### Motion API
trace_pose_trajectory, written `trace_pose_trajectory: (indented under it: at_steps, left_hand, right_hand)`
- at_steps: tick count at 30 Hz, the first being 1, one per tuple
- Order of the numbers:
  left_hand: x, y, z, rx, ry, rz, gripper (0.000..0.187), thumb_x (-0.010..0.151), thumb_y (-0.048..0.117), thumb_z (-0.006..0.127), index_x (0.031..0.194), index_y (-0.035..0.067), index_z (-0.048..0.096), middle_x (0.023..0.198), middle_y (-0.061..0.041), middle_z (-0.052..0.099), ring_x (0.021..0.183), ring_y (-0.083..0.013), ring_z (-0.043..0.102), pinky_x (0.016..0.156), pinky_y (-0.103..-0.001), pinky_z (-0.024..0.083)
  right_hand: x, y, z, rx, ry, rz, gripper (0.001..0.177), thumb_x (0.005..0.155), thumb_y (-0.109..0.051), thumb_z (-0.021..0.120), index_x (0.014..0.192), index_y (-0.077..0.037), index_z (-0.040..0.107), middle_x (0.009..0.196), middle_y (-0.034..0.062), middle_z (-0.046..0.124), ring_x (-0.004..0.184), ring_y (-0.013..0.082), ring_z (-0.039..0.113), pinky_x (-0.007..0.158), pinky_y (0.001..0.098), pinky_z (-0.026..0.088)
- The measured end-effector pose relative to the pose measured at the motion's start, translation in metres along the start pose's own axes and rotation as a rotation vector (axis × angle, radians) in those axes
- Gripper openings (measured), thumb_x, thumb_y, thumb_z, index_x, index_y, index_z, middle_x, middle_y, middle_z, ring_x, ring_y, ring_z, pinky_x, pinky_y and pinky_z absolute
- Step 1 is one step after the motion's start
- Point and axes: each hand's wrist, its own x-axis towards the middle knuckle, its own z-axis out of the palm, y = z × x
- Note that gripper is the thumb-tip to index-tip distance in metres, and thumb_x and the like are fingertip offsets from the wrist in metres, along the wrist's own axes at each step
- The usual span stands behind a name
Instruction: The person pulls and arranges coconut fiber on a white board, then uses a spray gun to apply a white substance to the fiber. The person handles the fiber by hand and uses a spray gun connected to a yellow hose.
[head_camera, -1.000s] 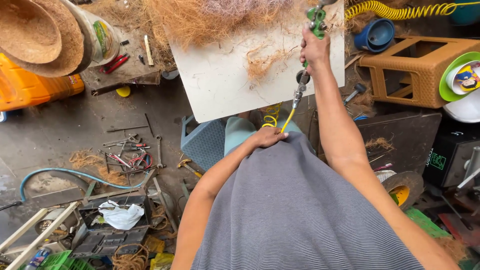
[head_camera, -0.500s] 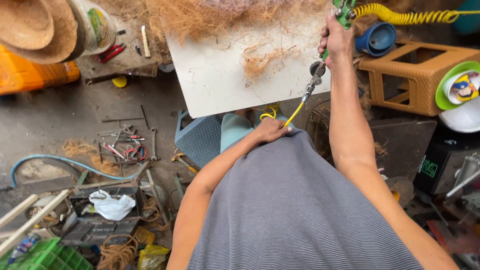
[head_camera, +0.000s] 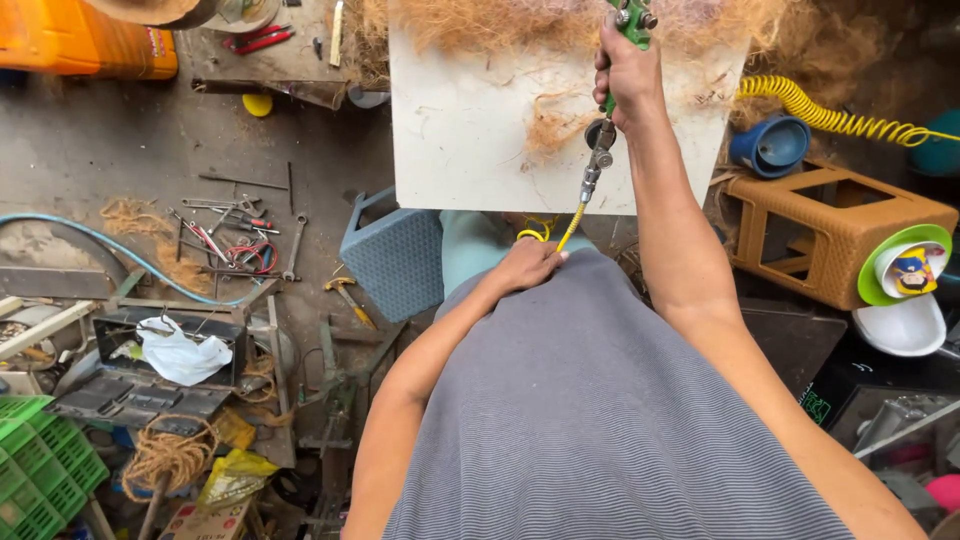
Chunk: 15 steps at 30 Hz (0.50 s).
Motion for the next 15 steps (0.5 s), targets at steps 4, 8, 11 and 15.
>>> trace_pose_trajectory:
  at_steps: [4, 8, 11, 15]
  left_hand:
    - [-0.017, -0.004, -0.015, -0.055, 0.001, -0.019, 0.048, 0.103, 0.048, 0.035, 0.069, 0.014, 0.036, 0.056, -0.003, 0.039, 0.056, -0.0222, 0.041, 0.061, -0.039, 0.029]
    - [-0.031, -0.017, -0.026, -0.047, -0.029, -0.025, 0.05, 0.102, 0.05, 0.032, 0.068, 0.013, 0.041, 0.058, -0.004, 0.045, 0.056, -0.0224, 0.046, 0.061, -0.04, 0.032]
    - [-0.039, -0.028, -0.034, -0.048, -0.015, -0.055, 0.051, 0.102, 0.05, 0.032, 0.067, 0.013, 0.04, 0.058, -0.004, 0.045, 0.057, -0.0232, 0.046, 0.063, -0.04, 0.032]
    - [-0.047, -0.047, -0.028, -0.024, -0.008, -0.088, 0.052, 0.102, 0.05, 0.034, 0.067, 0.012, 0.042, 0.059, -0.007, 0.05, 0.059, -0.0266, 0.05, 0.067, -0.042, 0.035]
  right_hand:
    - [0.002, 0.006, 0.031, 0.003, -0.026, -0.036, 0.039, 0.096, -0.04, 0.064, 0.068, -0.013, 0.053, 0.061, -0.0009, 0.052, 0.041, 0.0071, 0.043, 0.036, 0.0246, 0.035]
    - [-0.008, 0.003, 0.065, -0.09, -0.03, 0.059, 0.024, 0.103, -0.029, 0.059, 0.084, -0.014, 0.057, 0.069, -0.003, 0.057, 0.046, 0.0052, 0.046, 0.038, 0.0213, 0.04]
    - [-0.007, 0.008, 0.096, -0.114, -0.078, 0.01, 0.033, 0.098, -0.036, 0.062, 0.074, -0.016, 0.053, 0.064, -0.0024, 0.053, 0.044, 0.0073, 0.042, 0.039, 0.0241, 0.037]
    - [-0.016, 0.009, 0.123, -0.183, -0.12, 0.04, 0.034, 0.099, -0.038, 0.063, 0.074, -0.016, 0.053, 0.063, -0.0039, 0.053, 0.045, 0.0062, 0.043, 0.039, 0.0228, 0.038]
